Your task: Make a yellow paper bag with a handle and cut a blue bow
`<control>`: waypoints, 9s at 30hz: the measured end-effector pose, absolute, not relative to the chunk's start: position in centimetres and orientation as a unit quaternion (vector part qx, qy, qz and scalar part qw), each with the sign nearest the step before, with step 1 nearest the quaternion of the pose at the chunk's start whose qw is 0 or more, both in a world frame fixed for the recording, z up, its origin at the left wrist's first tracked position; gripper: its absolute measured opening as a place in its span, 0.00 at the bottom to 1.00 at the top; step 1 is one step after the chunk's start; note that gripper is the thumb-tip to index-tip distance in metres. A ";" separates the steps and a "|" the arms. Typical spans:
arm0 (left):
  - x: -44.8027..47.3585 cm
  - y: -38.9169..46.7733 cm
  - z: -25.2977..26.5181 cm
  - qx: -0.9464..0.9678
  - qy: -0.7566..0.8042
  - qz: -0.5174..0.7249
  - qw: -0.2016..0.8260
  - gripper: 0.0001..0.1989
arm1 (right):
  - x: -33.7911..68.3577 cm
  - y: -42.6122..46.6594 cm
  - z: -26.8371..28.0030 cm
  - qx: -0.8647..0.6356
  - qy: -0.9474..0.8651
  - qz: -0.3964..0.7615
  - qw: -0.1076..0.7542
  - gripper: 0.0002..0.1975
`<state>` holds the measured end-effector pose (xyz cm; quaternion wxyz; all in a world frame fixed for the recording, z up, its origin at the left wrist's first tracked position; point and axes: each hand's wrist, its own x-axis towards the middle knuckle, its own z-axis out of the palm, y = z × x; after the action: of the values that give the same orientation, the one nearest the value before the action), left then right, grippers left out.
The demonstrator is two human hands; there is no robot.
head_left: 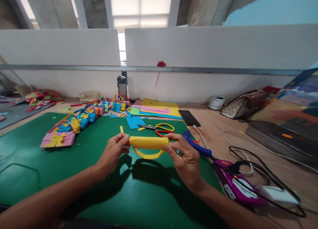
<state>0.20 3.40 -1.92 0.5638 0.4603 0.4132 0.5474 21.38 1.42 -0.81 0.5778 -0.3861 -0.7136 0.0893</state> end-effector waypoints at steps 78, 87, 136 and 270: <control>-0.5 3.3 -3.9 0.891 0.347 0.289 -0.044 0.27 | 21.3 1.3 -1.9 -0.354 -0.864 -0.056 0.353 0.33; 0.7 2.0 -3.9 0.896 0.305 0.238 -0.218 0.21 | 20.5 1.2 -2.5 -0.380 -0.885 -0.153 0.221 0.26; 0.0 2.0 -2.8 0.801 0.375 0.404 0.234 0.26 | 19.6 0.5 -3.2 -0.382 -0.837 0.138 0.366 0.45; 0.4 2.2 -4.3 0.833 0.356 0.360 0.223 0.26 | 20.2 0.3 -3.9 -0.279 -0.889 0.018 0.363 0.29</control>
<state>0.45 2.18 -4.31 0.2231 0.8333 0.3558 0.3596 20.21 0.32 -3.90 0.3632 -0.2791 -0.8887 0.0181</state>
